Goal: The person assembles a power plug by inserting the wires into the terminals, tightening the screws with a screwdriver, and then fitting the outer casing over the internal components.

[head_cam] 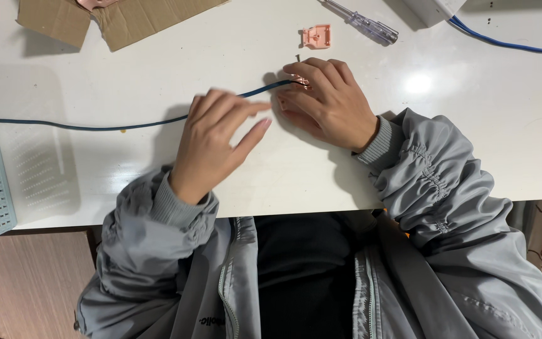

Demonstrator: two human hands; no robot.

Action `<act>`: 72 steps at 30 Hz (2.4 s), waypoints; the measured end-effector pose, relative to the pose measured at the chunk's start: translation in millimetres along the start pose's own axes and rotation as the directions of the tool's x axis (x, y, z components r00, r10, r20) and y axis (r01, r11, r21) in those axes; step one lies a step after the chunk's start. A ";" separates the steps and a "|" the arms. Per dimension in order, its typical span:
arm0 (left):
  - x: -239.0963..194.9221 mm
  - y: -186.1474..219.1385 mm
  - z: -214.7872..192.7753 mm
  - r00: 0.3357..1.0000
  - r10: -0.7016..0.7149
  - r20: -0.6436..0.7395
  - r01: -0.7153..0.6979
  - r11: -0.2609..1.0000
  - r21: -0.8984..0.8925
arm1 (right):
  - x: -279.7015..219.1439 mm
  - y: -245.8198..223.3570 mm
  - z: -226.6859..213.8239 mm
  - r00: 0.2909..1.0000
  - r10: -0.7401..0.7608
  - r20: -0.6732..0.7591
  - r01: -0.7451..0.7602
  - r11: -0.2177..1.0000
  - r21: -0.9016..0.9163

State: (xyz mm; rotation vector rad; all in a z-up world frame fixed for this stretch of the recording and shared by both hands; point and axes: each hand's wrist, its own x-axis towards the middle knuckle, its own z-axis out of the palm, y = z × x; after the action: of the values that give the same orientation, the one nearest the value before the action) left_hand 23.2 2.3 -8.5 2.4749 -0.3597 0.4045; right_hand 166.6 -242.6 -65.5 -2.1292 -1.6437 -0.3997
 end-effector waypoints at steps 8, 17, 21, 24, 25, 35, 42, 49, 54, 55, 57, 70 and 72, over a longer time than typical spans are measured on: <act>69.5 -45.2 53.4 0.992 0.123 -0.035 -0.127 0.979 -0.157 | -27.9 38.5 -27.6 0.970 0.232 -0.070 -0.208 0.945 0.252; 64.0 -39.7 67.3 0.978 0.207 0.039 -0.208 0.978 0.028 | -29.7 43.8 -23.6 0.912 0.402 0.081 -0.405 0.852 0.332; 63.3 -41.0 67.8 0.968 0.251 0.010 -0.250 0.961 0.119 | -32.4 43.1 -24.6 0.915 0.392 0.094 -0.401 0.861 0.311; 62.5 -41.7 70.1 0.960 0.282 -0.002 -0.276 0.943 0.186 | -31.6 39.9 -27.6 0.915 0.391 0.099 -0.402 0.867 0.294; 62.2 -41.8 70.6 0.960 0.279 -0.001 -0.274 0.944 0.182 | -31.5 39.5 -28.2 0.914 0.393 0.103 -0.406 0.865 0.295; 62.4 -41.4 69.2 0.957 0.289 0.007 -0.283 0.931 0.229 | -25.4 38.3 -32.7 0.911 0.384 0.152 -0.410 0.881 0.234; 63.2 -40.9 67.8 0.956 0.294 0.011 -0.288 0.928 0.238 | -28.5 41.1 -34.1 0.940 0.317 0.125 -0.338 0.919 0.206; 62.0 -33.0 68.3 0.959 0.282 0.029 -0.282 0.938 0.202 | -34.8 39.3 -24.2 0.961 0.272 0.051 -0.275 0.959 0.072; 63.8 -29.4 82.9 0.988 0.152 0.035 -0.155 0.972 0.175 | -40.7 42.3 -10.2 0.964 0.266 -0.001 -0.264 0.954 0.143; 64.0 -29.4 83.7 0.986 0.162 0.043 -0.167 0.970 0.176 | -40.6 42.0 -10.5 0.961 0.276 -0.011 -0.272 0.952 0.142; 64.6 -29.7 86.1 0.994 0.109 0.004 -0.109 0.990 0.094 | -39.9 43.0 -11.5 0.958 0.286 0.035 -0.287 0.939 0.188; 66.6 -23.9 80.2 0.996 0.086 -0.017 -0.084 0.993 0.084 | -57.3 70.3 -16.2 0.861 0.413 -0.296 -0.436 0.900 -0.012; 66.4 -23.3 79.2 0.993 0.114 -0.017 -0.111 0.982 0.152 | -66.0 72.9 -6.1 0.828 0.501 -0.253 -0.540 0.833 -0.117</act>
State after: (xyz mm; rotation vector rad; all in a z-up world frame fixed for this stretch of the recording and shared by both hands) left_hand 108.2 -37.7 -57.7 2.6012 -0.4761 0.5271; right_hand 219.9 -316.9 -102.1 -2.4588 -0.8724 -0.5914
